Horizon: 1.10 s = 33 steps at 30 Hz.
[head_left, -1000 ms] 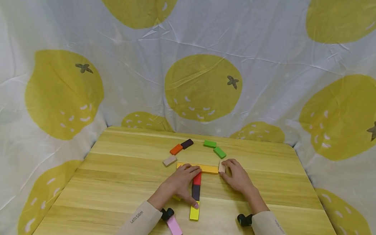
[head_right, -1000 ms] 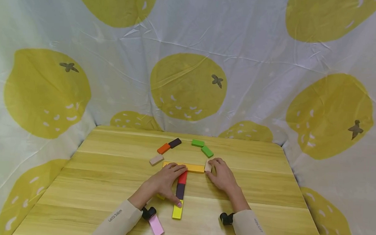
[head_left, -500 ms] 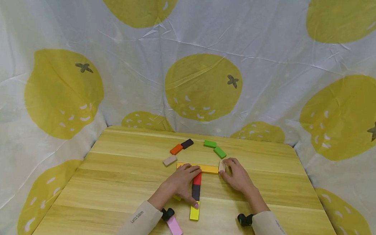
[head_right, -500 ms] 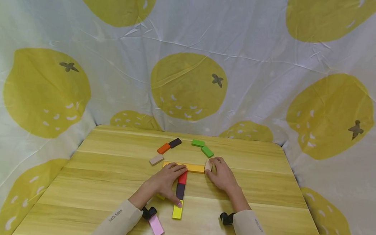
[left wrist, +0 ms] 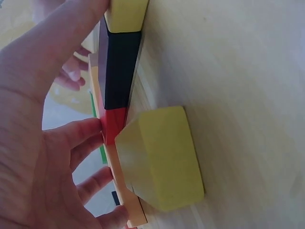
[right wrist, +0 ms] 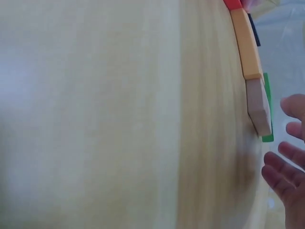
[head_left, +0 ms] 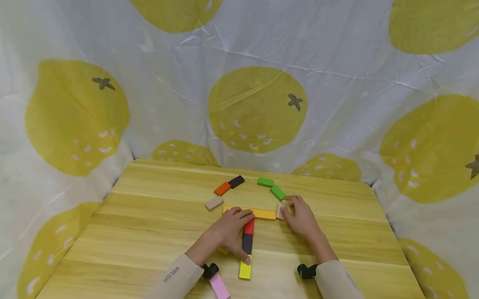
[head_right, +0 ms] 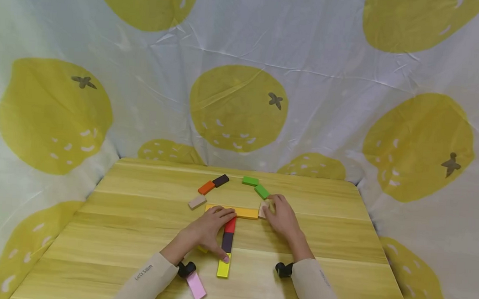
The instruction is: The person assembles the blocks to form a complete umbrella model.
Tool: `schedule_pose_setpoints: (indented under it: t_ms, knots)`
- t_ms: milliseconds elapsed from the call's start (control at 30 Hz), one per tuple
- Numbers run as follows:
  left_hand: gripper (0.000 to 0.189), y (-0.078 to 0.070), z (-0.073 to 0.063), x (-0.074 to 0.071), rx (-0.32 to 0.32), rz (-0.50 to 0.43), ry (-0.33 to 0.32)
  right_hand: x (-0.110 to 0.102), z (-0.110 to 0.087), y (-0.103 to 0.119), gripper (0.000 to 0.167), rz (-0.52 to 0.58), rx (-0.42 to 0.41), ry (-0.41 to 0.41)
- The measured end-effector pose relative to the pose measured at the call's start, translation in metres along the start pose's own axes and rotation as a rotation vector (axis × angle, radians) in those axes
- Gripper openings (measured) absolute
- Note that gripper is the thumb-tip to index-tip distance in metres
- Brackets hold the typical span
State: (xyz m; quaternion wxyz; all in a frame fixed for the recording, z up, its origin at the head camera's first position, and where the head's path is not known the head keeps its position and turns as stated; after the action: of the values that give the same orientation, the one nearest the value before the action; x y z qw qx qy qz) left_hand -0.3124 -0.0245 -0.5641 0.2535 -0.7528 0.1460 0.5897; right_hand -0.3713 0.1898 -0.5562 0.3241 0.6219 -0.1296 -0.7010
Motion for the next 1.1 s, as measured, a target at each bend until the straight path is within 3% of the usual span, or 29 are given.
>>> schedule_pose_setpoints:
  t_ms: [200, 500, 933, 1100]
  knots:
    - [0.133, 0.003, -0.002, -0.003, 0.0, -0.006, 0.001, 0.0, 0.019, 0.0, 0.038, 0.037, 0.031, -0.047]
    - [0.133, 0.0, 0.001, -0.001, 0.023, 0.009, -0.02, 0.011, 0.041, 0.0, 0.043, 0.007, 0.086, -0.014]
    - [0.132, -0.002, 0.0, -0.001, 0.02, 0.01, -0.021, 0.018, 0.052, 0.0, 0.031, -0.107, 0.138, 0.019]
    - [0.132, -0.001, -0.001, 0.0, 0.014, 0.005, -0.013, 0.018, 0.053, -0.001, 0.03, -0.077, 0.168, 0.039]
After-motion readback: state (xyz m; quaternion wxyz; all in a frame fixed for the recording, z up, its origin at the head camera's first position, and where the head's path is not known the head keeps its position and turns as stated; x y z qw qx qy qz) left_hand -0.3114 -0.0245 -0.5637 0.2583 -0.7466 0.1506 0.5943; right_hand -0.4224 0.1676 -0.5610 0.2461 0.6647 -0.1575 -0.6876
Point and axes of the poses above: each hand's wrist, its own z-axis towards the middle knuckle, its own x-axis out of the palm, y = z × x, the point moved 9 cm from there along z, towards the middle knuckle, and after that the axes turned 1 degree about -x, right-handed, at the moved point
